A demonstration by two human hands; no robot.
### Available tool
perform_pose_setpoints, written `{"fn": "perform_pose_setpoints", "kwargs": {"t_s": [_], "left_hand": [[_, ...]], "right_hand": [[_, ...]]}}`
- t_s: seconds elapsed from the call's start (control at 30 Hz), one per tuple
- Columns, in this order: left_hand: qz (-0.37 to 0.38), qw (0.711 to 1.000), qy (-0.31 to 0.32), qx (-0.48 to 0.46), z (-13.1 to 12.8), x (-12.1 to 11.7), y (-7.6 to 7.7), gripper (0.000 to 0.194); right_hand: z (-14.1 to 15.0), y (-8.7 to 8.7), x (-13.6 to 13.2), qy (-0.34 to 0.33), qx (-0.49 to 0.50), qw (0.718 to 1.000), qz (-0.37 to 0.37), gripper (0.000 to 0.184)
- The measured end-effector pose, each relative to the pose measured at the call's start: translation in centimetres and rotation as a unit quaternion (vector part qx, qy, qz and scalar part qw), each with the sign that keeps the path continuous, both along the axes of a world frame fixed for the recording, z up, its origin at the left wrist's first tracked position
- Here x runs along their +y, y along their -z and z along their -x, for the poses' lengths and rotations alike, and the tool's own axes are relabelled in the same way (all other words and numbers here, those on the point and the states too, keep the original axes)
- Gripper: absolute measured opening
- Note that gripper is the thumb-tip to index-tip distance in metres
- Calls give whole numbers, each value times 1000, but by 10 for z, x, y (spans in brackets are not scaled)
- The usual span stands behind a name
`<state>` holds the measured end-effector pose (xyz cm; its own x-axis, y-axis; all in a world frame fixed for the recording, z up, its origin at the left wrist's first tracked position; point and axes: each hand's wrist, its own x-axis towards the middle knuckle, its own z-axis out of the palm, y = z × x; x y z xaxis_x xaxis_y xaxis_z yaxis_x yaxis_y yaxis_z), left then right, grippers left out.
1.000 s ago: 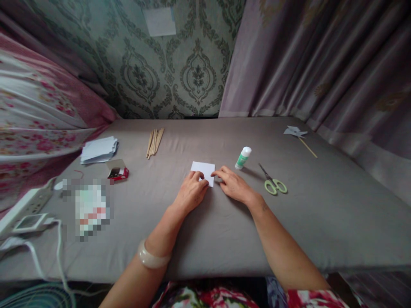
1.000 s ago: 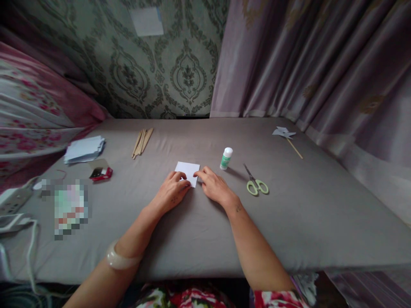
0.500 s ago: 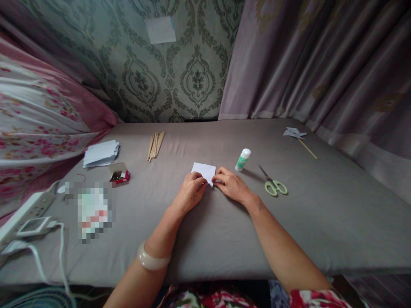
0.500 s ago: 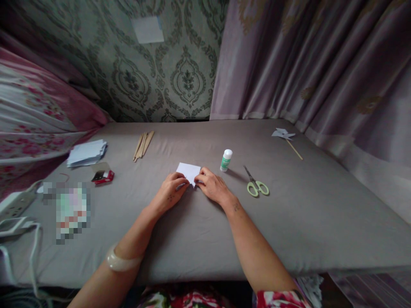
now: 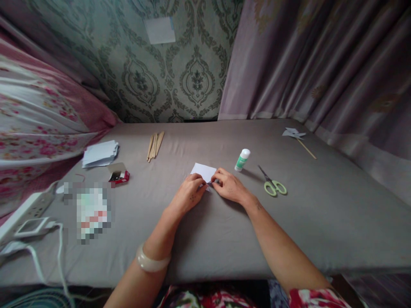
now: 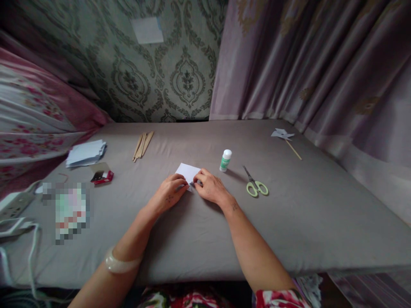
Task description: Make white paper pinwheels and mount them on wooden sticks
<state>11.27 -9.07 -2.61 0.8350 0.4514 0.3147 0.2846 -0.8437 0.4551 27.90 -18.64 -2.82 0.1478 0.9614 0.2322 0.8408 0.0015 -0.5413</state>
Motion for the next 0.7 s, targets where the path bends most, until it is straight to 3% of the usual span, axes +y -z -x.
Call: {"fn": "perform_pose_setpoints", "kwargs": {"t_s": [0.17,0.7], "left_hand": [[-24,998,-51,-1,3,5,7,16],[-8,998,-42,45,4,1,5,22]], "right_hand": [[8,-1,2,18,-6,1000,-7,9],[15,3,26,88,48,995,-5,14]]}}
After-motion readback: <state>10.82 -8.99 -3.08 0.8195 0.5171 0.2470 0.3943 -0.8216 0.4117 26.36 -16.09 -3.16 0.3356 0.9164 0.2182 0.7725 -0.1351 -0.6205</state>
